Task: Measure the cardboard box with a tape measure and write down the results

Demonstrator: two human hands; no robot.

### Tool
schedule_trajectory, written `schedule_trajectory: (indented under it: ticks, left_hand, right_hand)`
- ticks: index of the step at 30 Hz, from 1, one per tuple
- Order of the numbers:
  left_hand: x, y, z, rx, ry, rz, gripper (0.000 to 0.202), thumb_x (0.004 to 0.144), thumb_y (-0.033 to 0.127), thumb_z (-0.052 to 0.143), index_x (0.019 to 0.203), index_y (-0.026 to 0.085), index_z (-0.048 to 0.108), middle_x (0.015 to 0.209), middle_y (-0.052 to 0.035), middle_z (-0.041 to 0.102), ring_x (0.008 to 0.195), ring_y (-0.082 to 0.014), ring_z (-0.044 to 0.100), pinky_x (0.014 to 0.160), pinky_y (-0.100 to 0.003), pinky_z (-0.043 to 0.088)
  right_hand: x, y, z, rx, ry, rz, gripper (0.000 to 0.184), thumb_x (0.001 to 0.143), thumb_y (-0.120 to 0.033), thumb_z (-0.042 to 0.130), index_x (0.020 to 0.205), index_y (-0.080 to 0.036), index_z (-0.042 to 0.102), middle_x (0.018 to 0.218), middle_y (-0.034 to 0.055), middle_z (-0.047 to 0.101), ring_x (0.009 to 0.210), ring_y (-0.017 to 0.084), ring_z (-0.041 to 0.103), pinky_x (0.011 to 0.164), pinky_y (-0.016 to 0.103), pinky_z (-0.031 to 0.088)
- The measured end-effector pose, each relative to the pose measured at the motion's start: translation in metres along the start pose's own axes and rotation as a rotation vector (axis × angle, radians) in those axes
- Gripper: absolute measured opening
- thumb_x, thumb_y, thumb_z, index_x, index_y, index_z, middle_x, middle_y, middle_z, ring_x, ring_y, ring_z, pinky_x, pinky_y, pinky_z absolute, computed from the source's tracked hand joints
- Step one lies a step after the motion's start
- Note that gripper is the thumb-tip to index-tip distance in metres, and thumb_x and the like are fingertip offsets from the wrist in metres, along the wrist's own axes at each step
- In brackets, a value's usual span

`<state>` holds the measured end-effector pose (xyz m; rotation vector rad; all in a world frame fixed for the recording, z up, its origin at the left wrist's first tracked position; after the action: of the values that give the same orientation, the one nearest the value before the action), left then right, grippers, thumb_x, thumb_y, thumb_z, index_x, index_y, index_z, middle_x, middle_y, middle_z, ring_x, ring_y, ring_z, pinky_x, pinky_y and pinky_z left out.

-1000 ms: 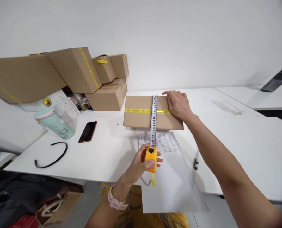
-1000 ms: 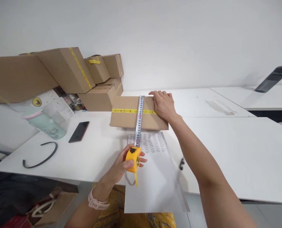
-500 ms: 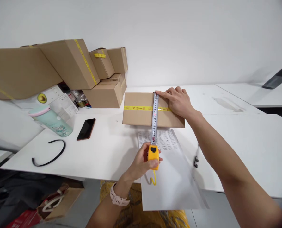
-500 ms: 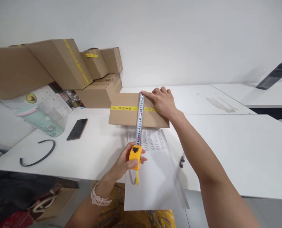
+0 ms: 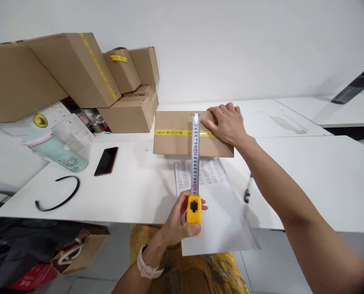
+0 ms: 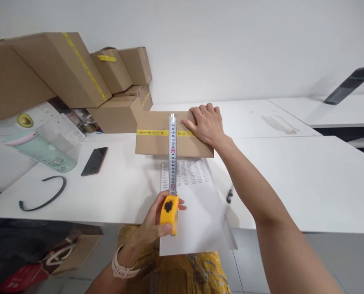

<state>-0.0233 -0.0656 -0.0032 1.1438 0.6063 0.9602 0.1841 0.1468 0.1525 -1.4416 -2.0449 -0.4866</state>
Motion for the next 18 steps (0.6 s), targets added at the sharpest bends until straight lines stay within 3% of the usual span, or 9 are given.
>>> schedule_trajectory:
  ticks: [4, 10, 15, 18]
  left_hand:
    - [-0.020, -0.013, 0.004, -0.041, -0.083, -0.114, 0.082, 0.065, 0.037, 0.093, 0.134, 0.027, 0.049, 0.126, -0.0105, 0.060, 0.120, -0.0291, 0.061, 0.094, -0.039, 0.052]
    - [-0.019, -0.012, 0.000, 0.061, -0.165, -0.184, 0.082, 0.062, 0.034, 0.094, 0.130, 0.024, 0.051, 0.123, -0.0109, 0.060, 0.114, -0.0280, 0.062, 0.088, -0.036, 0.052]
    - [-0.019, -0.013, -0.003, 0.165, -0.165, -0.212, 0.088, 0.061, 0.032, 0.092, 0.137, 0.024, 0.048, 0.119, -0.0091, 0.061, 0.110, -0.0271, 0.062, 0.087, -0.036, 0.053]
    - [-0.019, -0.012, -0.003, 0.218, -0.166, -0.226, 0.089, 0.061, 0.031, 0.091, 0.139, 0.024, 0.048, 0.117, -0.0088, 0.061, 0.108, -0.0265, 0.061, 0.087, -0.036, 0.053]
  right_hand:
    - [-0.013, -0.005, 0.000, 0.002, 0.033, -0.006, 0.060, 0.100, -0.069, 0.032, 0.125, -0.022, 0.059, 0.113, 0.0134, 0.065, 0.116, 0.036, 0.051, 0.100, 0.055, 0.038]
    - [-0.059, -0.010, 0.015, 0.005, 0.078, -0.040, 0.063, 0.095, -0.074, 0.041, 0.128, -0.024, 0.060, 0.126, 0.0142, 0.065, 0.120, 0.037, 0.053, 0.102, 0.056, 0.038]
    - [-0.086, -0.007, 0.036, 0.126, 0.017, -0.087, 0.049, 0.098, -0.060, 0.049, 0.129, -0.024, 0.063, 0.130, 0.0128, 0.067, 0.118, 0.034, 0.057, 0.103, 0.055, 0.040]
    - [-0.089, 0.000, 0.026, 0.311, 0.077, 0.024, 0.040, 0.102, -0.051, 0.044, 0.121, -0.026, 0.068, 0.126, 0.0118, 0.069, 0.118, 0.032, 0.059, 0.103, 0.055, 0.042]
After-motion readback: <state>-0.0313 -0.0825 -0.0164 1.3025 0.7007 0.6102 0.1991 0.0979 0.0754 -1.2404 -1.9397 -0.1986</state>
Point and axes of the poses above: each hand's wrist, its own x-axis towards the middle knuckle, its own z-axis out of the palm, y = z × x, the point moved 4 cm from there along x, towards the middle knuckle
